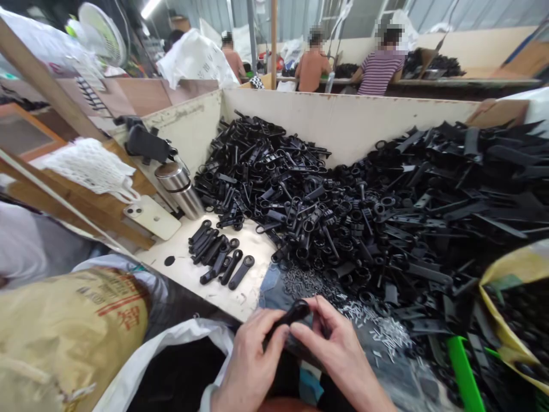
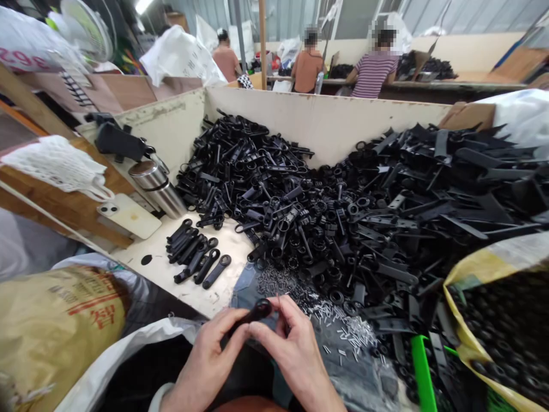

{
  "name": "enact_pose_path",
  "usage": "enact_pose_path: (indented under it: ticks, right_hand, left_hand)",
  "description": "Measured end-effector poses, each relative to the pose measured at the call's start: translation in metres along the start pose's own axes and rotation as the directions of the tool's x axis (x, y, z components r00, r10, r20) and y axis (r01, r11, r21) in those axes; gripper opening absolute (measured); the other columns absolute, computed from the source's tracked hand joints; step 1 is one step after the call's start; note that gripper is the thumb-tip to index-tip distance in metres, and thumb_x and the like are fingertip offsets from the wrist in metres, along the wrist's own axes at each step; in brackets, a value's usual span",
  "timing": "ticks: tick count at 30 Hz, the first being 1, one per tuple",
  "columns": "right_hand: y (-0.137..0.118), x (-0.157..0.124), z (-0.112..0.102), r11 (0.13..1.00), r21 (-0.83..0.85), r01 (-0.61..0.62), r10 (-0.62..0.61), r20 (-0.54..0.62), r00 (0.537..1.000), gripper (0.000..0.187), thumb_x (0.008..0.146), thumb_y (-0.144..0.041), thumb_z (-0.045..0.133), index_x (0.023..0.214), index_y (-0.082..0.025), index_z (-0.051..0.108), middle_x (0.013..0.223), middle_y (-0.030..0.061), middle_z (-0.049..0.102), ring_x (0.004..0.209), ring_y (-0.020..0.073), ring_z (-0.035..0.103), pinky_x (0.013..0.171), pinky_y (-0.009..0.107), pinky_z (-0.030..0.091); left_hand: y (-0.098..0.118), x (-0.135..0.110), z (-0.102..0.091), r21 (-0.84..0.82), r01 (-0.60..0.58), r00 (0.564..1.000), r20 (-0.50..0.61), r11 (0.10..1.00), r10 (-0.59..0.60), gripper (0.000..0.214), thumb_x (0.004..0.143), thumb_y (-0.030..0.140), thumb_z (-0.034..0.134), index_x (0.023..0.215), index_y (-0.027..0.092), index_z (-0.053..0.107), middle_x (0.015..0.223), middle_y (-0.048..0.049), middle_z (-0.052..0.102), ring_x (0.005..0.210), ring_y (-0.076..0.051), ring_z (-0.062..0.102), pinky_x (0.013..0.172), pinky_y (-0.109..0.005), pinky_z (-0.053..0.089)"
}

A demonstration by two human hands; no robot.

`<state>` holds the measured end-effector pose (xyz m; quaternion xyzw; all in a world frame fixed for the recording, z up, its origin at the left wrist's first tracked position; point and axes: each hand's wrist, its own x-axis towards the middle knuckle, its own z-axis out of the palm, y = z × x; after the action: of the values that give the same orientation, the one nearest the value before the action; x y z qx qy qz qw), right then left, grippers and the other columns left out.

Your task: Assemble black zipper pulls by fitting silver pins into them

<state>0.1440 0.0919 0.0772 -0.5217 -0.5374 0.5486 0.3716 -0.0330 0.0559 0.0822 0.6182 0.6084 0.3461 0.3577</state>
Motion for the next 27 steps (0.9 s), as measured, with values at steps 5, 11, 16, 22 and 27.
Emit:
enact_pose_path:
  ticks: [5, 11, 16, 22, 27]
  right_hand:
    - [-0.003, 0.002, 0.004, 0.983, -0.181, 0.035, -0.027, 0.046, 0.999, 0.033, 0.088, -0.041, 0.065, 0.115, -0.023, 0.074, 0.083, -0.0006, 0.065, 0.059, 0.0134, 0.049, 0.057, 0.026, 0.041]
    - [-0.014, 0.021, 0.003, 0.888, -0.431, 0.159, -0.138, 0.081, 0.987, 0.021, 0.097, -0.033, 0.059, 0.104, -0.023, 0.075, 0.079, -0.0003, 0.071, 0.066, 0.0163, 0.062, 0.062, 0.026, 0.045]
    - [-0.024, 0.061, -0.015, 0.588, -0.781, 0.208, -0.338, -0.003, 0.941, 0.018, 0.099, -0.023, 0.058, 0.113, -0.022, 0.070, 0.095, 0.0022, 0.073, 0.078, 0.0171, 0.071, 0.069, 0.026, 0.048]
    - [-0.024, 0.092, -0.015, 0.431, -0.887, 0.165, -0.335, 0.012, 0.942, 0.009, 0.093, -0.022, 0.071, 0.102, -0.022, 0.071, 0.099, 0.0046, 0.073, 0.077, 0.0207, 0.072, 0.055, 0.025, 0.040]
    - [-0.028, 0.086, -0.026, 0.439, -0.875, 0.206, -0.352, 0.044, 0.935, 0.008, 0.098, -0.021, 0.063, 0.095, -0.023, 0.071, 0.094, 0.0019, 0.072, 0.078, 0.0160, 0.071, 0.061, 0.022, 0.043]
  left_hand:
    - [-0.041, 0.026, -0.039, 0.552, -0.031, 0.877, -0.385, 0.833, 0.288, 0.024, 0.099, 0.028, 0.056, 0.112, 0.019, 0.074, 0.103, -0.0108, 0.079, 0.099, -0.031, 0.066, 0.092, -0.047, 0.043]
    - [-0.062, 0.057, -0.046, 0.779, 0.108, 0.783, -0.449, 0.617, 0.430, 0.041, 0.096, 0.032, 0.062, 0.134, 0.017, 0.067, 0.149, -0.0175, 0.059, 0.132, -0.042, 0.049, 0.108, -0.060, 0.030]
    - [-0.076, 0.065, -0.038, 0.819, -0.067, 0.844, -0.259, 0.570, 0.470, 0.041, 0.101, 0.021, 0.053, 0.141, 0.024, 0.061, 0.145, -0.0122, 0.063, 0.139, -0.036, 0.048, 0.116, -0.063, 0.019]
    - [-0.086, 0.075, -0.043, 0.802, -0.052, 0.819, -0.307, 0.595, 0.485, 0.042, 0.100, 0.025, 0.054, 0.141, 0.021, 0.060, 0.144, -0.0157, 0.063, 0.138, -0.038, 0.050, 0.116, -0.064, 0.018]
    - [-0.078, 0.072, -0.041, 0.767, -0.068, 0.767, -0.368, 0.638, 0.525, 0.051, 0.097, 0.030, 0.061, 0.146, 0.021, 0.055, 0.150, -0.0204, 0.056, 0.143, -0.041, 0.043, 0.116, -0.066, 0.018]
